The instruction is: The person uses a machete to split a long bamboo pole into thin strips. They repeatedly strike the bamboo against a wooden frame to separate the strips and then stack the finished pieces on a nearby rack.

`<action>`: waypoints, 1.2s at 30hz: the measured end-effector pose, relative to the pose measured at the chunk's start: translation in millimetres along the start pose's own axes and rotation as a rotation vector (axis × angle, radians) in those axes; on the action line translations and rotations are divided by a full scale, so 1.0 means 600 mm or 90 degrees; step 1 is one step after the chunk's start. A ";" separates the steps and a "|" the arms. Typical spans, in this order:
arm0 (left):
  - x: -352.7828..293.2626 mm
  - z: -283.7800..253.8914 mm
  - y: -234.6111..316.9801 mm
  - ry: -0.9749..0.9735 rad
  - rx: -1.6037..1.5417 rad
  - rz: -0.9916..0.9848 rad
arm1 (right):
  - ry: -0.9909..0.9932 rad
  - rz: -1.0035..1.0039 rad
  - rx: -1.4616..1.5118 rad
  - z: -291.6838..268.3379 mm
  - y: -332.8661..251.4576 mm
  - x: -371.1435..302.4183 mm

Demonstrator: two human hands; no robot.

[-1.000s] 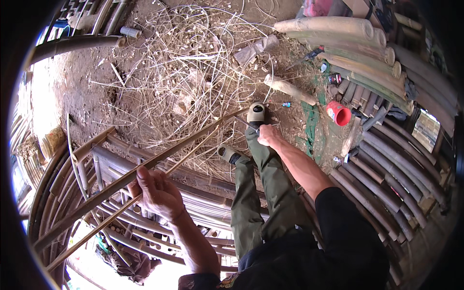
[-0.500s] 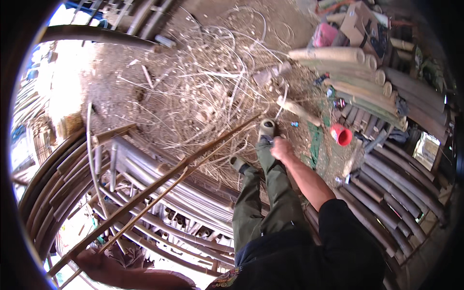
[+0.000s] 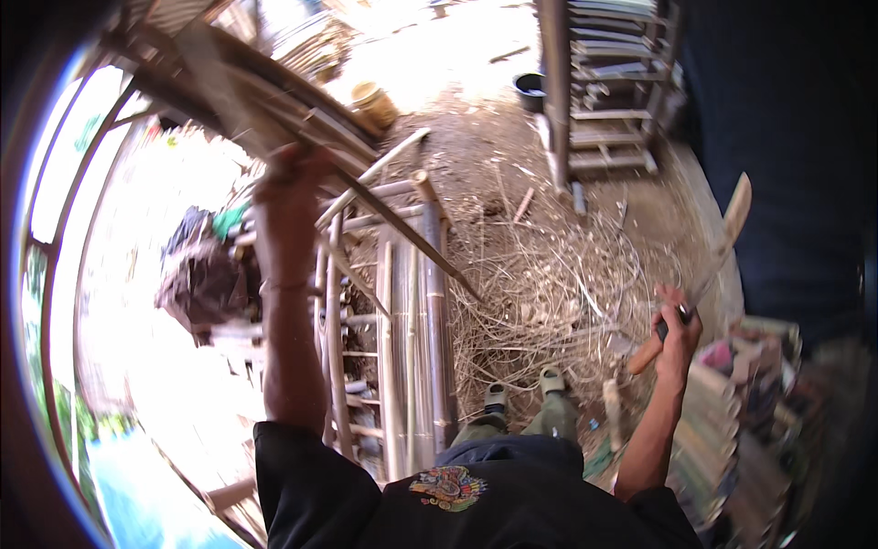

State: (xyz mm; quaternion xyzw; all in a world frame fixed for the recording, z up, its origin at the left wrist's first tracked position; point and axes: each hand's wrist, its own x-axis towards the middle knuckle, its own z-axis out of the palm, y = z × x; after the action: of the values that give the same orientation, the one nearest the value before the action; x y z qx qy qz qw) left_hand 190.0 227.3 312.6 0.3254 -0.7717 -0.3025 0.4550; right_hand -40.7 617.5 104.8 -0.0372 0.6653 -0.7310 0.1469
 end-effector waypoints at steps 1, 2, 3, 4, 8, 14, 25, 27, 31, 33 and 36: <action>-0.013 -0.006 0.016 -0.026 0.136 0.023 | -0.107 -0.012 0.037 0.064 -0.045 0.012; -0.033 -0.014 0.035 -0.042 0.096 0.002 | -0.201 -0.041 0.059 0.143 -0.094 0.010; -0.057 -0.001 0.042 -0.068 0.036 -0.005 | -0.304 -0.005 0.099 0.187 -0.115 0.019; -0.076 0.002 0.046 -0.091 0.005 -0.043 | -0.404 0.008 0.192 0.235 -0.140 0.023; -0.143 -0.005 0.072 -0.187 0.160 -0.208 | -0.661 0.210 0.446 0.421 -0.160 -0.031; -0.250 -0.043 -0.029 -0.206 0.170 -0.275 | -0.648 0.383 0.398 0.506 -0.066 -0.163; -0.538 -0.319 -0.405 0.044 0.382 -0.347 | -0.345 0.560 0.143 0.548 0.237 -0.264; -0.577 -0.353 -0.489 0.009 0.396 -0.411 | -0.336 0.552 0.126 0.563 0.255 -0.293; -0.575 -0.394 -0.574 -0.122 0.546 -0.537 | -0.317 0.561 0.179 0.599 0.278 -0.345; -0.602 -0.375 -0.609 -0.040 0.754 -0.378 | -0.349 0.572 0.174 0.619 0.293 -0.366; -0.614 -0.327 -0.584 -0.331 0.070 -0.563 | -0.299 0.524 0.157 0.663 0.264 -0.405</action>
State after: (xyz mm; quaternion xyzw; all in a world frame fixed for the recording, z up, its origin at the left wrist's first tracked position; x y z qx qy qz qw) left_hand 584.1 268.3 -61.9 0.5581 -0.6628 -0.4958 0.0590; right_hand 316.4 287.9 27.5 0.0828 0.4818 -0.6574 0.5734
